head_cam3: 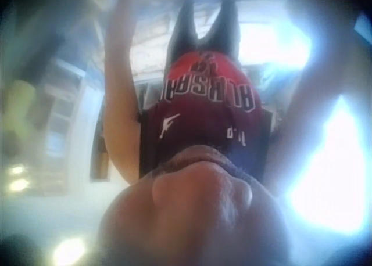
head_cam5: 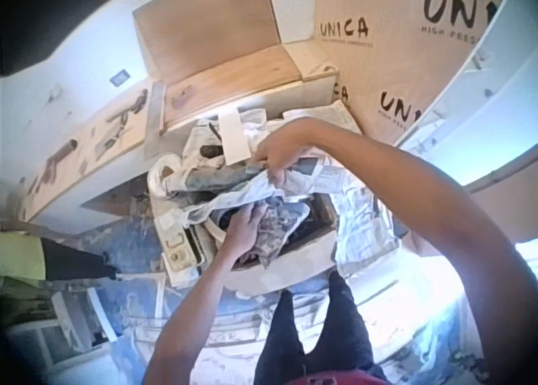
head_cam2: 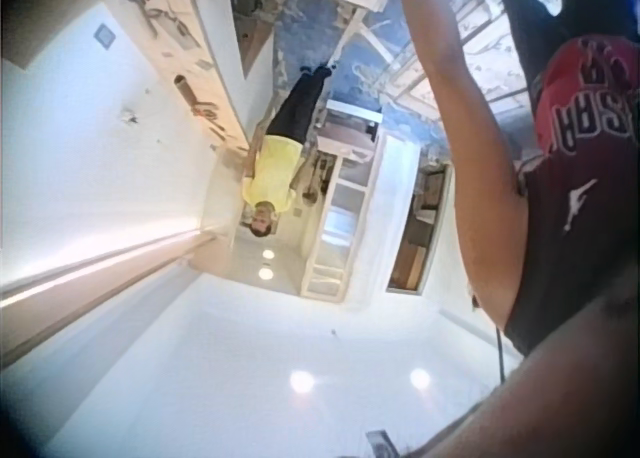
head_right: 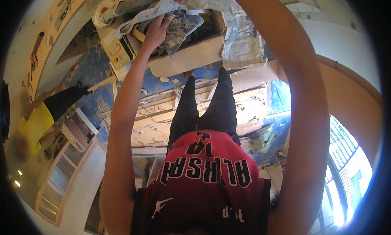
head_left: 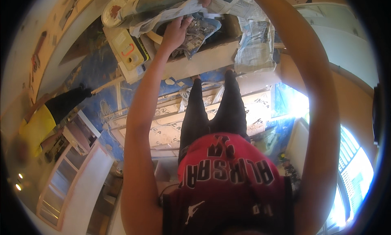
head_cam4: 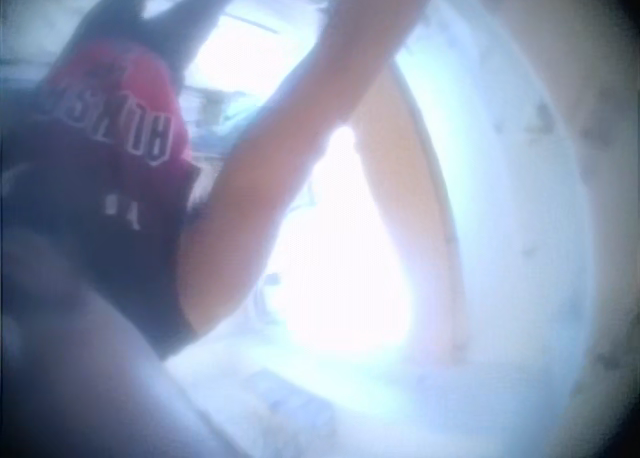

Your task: The person uses a power drill to work on a wooden surface, then retrieves a package of small hardware components from a box. They open the package and begin handling the small parts, likely preparing them for installation.

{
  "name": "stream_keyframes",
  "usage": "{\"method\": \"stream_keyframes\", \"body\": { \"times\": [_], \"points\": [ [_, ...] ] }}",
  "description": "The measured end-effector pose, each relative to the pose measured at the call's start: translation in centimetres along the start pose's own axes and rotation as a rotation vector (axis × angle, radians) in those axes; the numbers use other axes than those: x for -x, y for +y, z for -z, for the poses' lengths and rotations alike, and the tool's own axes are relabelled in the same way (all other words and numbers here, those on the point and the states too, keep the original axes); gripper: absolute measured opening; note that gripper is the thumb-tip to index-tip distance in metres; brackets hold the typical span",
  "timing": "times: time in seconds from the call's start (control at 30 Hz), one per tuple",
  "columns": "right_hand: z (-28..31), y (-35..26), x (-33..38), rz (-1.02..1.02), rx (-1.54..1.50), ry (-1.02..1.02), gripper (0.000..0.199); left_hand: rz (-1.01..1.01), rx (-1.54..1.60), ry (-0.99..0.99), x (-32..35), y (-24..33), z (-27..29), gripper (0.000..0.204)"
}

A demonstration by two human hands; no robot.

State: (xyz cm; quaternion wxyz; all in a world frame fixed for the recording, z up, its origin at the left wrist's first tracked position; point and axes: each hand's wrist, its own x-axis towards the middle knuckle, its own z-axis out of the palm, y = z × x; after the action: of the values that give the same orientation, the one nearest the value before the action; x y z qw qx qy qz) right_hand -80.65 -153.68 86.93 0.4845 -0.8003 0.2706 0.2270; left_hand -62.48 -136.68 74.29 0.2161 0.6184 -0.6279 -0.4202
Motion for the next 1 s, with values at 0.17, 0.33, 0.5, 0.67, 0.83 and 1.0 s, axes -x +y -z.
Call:
{"method": "stream_keyframes", "body": {
  "times": [0.17, 0.33, 0.5, 0.67, 0.83, 1.0],
  "points": [
    [-4.2, -4.0, 3.8, 0.184, 0.311, 0.535, 0.059, -0.078, -0.204, -0.155, -2.3, 0.0, 4.6, 0.051],
    [-18.7, -4.1, 7.0, 0.212, -0.238, 0.607, 0.029, -0.064, -0.275, -0.238, -3.7, 1.3, 8.2, 0.058],
    [-23.3, 1.8, -6.2, 0.181, 0.244, 0.769, 0.046, -0.092, -0.293, -0.267, -4.2, 2.3, 8.7, 0.058],
    [-23.4, 2.1, -13.8, -0.043, 0.102, 0.378, 0.057, -0.196, -0.259, -0.346, -4.0, 0.5, 8.1, 0.055],
    [-21.3, 4.2, -13.0, -0.122, -0.028, 0.355, 0.053, -0.284, -0.234, -0.337, -4.1, -0.1, 9.0, 0.053],
    [-18.9, 8.5, -6.9, 0.008, 0.178, 0.848, 0.034, -0.251, -0.263, -0.368, -4.6, 0.7, 9.6, 0.056]
  ]
}}
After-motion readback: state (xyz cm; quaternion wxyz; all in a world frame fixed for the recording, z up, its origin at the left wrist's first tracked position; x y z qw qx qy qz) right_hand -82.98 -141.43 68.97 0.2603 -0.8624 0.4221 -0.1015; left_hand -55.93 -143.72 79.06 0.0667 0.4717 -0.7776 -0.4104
